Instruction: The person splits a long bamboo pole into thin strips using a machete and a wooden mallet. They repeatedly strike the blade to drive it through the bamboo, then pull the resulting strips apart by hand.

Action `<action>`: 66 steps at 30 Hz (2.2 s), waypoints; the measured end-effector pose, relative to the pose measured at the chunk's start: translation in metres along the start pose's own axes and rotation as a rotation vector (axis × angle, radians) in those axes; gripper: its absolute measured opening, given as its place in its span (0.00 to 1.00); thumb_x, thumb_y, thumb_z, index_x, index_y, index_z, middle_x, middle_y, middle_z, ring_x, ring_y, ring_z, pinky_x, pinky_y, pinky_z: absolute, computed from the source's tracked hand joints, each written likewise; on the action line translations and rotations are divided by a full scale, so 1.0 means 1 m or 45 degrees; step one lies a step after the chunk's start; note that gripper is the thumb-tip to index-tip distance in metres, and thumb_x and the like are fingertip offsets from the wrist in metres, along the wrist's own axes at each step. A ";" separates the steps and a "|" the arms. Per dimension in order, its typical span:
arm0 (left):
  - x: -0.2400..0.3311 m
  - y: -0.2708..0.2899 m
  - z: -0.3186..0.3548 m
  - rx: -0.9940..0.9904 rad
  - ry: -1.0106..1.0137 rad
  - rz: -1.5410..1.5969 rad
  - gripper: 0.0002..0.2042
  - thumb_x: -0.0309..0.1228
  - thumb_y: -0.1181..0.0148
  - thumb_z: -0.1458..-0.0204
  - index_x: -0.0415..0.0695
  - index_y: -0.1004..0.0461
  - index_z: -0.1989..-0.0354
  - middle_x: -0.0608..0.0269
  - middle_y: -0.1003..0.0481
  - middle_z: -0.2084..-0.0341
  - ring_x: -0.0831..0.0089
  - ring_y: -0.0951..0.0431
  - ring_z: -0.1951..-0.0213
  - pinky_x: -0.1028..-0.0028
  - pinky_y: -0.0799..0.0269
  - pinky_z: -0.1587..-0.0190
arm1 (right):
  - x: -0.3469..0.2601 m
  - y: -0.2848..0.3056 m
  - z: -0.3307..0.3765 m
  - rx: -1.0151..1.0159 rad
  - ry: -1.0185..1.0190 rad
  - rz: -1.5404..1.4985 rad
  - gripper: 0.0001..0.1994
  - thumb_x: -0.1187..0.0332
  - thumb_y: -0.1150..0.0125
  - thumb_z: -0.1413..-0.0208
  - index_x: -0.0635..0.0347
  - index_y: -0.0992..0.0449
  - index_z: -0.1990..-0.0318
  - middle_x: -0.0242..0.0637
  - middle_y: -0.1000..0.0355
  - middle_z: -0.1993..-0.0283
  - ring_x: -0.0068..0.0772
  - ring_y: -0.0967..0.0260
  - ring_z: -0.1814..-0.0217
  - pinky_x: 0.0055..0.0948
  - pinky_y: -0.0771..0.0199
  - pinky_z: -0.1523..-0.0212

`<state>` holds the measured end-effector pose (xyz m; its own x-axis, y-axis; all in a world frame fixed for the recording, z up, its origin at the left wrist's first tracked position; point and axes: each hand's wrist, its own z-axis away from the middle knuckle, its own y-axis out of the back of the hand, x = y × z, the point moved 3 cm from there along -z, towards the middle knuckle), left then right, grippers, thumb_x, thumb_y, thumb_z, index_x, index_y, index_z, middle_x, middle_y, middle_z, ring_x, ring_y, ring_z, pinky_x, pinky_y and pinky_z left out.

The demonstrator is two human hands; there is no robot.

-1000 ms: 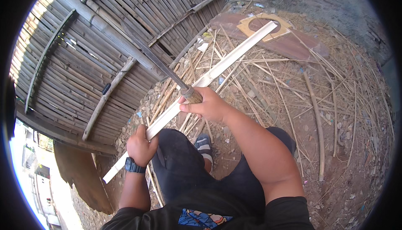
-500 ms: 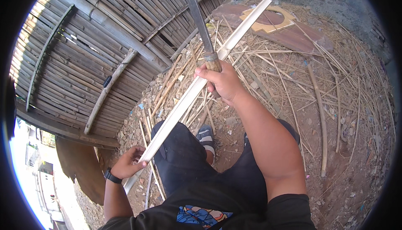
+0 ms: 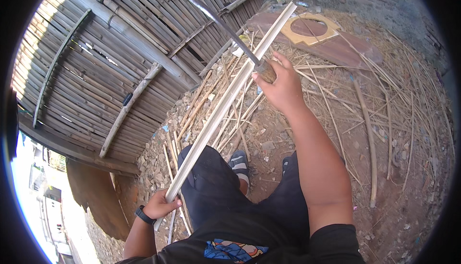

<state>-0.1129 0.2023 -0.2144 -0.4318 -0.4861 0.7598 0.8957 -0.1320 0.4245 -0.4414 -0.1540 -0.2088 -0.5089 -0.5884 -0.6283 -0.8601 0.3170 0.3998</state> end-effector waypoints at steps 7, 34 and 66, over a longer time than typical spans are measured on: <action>0.019 -0.011 -0.027 0.331 -0.078 -0.167 0.16 0.40 0.29 0.46 0.40 0.25 0.70 0.74 0.28 0.80 0.85 0.31 0.75 0.78 0.33 0.71 | -0.055 -0.013 0.028 -0.714 0.242 0.020 0.12 0.61 0.30 0.53 0.55 0.23 0.64 0.39 0.24 0.73 0.47 0.23 0.67 0.43 0.26 0.67; 0.022 0.001 -0.010 0.430 -0.120 -0.521 0.19 0.40 0.24 0.52 0.40 0.28 0.73 0.71 0.30 0.85 0.84 0.32 0.79 0.77 0.34 0.75 | -0.003 -0.019 0.009 -0.648 -0.197 0.053 0.11 0.62 0.32 0.52 0.53 0.22 0.63 0.44 0.23 0.71 0.52 0.23 0.63 0.47 0.25 0.62; 0.002 0.016 -0.002 0.283 -0.118 -0.031 0.16 0.35 0.25 0.50 0.42 0.29 0.75 0.75 0.31 0.82 0.86 0.34 0.77 0.79 0.36 0.74 | -0.009 -0.026 0.011 -0.585 0.041 0.049 0.13 0.64 0.32 0.54 0.58 0.23 0.61 0.43 0.23 0.70 0.46 0.22 0.65 0.44 0.26 0.60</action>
<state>-0.0996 0.1973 -0.2071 -0.4698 -0.4023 0.7857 0.8440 0.0560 0.5334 -0.4152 -0.1484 -0.2207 -0.5323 -0.6078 -0.5892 -0.7317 -0.0196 0.6813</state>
